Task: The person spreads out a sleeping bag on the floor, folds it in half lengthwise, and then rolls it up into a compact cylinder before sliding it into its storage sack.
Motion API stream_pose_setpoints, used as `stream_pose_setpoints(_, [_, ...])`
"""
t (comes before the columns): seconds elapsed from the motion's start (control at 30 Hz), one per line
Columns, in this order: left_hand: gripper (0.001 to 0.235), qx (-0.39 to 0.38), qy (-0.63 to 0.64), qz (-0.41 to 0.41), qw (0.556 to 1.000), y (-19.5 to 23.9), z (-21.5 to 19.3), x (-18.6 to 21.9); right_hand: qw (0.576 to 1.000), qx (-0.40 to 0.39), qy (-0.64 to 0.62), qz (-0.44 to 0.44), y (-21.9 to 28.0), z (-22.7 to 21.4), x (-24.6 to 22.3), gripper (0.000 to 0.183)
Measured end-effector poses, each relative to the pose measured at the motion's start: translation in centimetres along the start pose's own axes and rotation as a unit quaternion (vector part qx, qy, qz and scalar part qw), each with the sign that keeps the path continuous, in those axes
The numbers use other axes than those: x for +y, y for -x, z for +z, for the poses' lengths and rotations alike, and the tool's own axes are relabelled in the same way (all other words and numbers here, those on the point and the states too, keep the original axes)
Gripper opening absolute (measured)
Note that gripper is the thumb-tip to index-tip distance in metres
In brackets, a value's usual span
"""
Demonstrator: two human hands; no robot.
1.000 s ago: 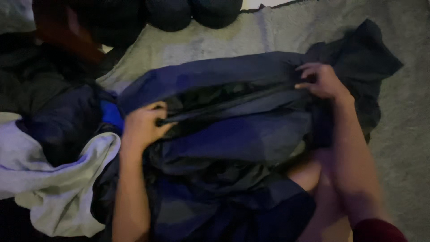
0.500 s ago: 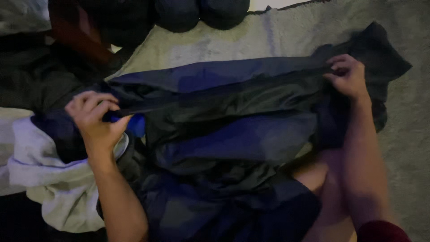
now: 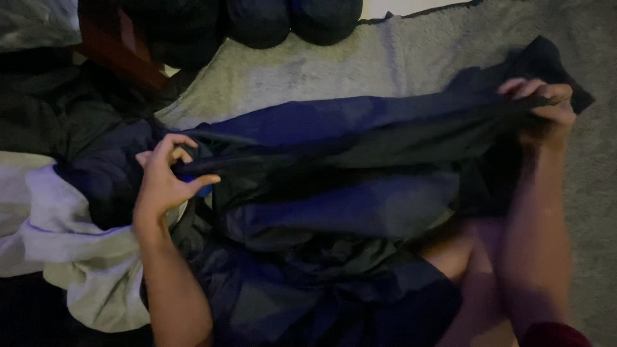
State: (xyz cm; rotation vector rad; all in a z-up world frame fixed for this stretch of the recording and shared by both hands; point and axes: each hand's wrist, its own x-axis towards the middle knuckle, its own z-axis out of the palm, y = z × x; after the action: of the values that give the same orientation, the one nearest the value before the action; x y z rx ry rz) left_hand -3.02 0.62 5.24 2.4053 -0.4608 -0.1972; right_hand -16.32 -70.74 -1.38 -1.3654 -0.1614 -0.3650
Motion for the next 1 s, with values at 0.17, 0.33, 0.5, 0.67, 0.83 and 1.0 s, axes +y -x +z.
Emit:
stream_pose_setpoints(0.17, [0.039, 0.143, -0.038, 0.116, 0.982, -0.8, 0.9, -2.0, 0.997, -0.067, 0.012, 0.041, 0.3, -0.1, 0.3, 0.006])
stream_pose_setpoints(0.33, [0.053, 0.115, 0.261, 0.188, 0.940, -1.2, 2.2, -0.9, 0.996, -0.040, -0.068, 0.028, 0.6, -0.7, 1.6, 0.021])
stream_pose_setpoints(0.5, [0.072, -0.040, 0.257, 0.100, 0.960, -1.7, 4.7, -3.7, 0.978, 0.148, -0.114, 0.089, 0.3, -0.8, 2.6, 0.029])
stream_pose_setpoints(0.67, [0.034, -0.177, -0.116, -0.053, 0.976, -1.2, 1.8, 1.0, 0.936, -0.086, 0.324, 0.109, 0.0, -1.5, 0.7, 0.027])
stream_pose_setpoints(0.83, [0.075, 0.024, -0.313, -0.041, 0.949, -1.0, 2.0, -1.2, 0.732, -0.080, 0.659, 0.156, -0.5, 0.1, 0.4, 0.074])
stream_pose_setpoints(1.0, [0.037, 0.053, -0.328, -0.033, 0.942, -0.3, 2.3, -3.3, 0.562, -0.124, 0.761, 0.299, -0.9, 1.6, 0.5, 0.079])
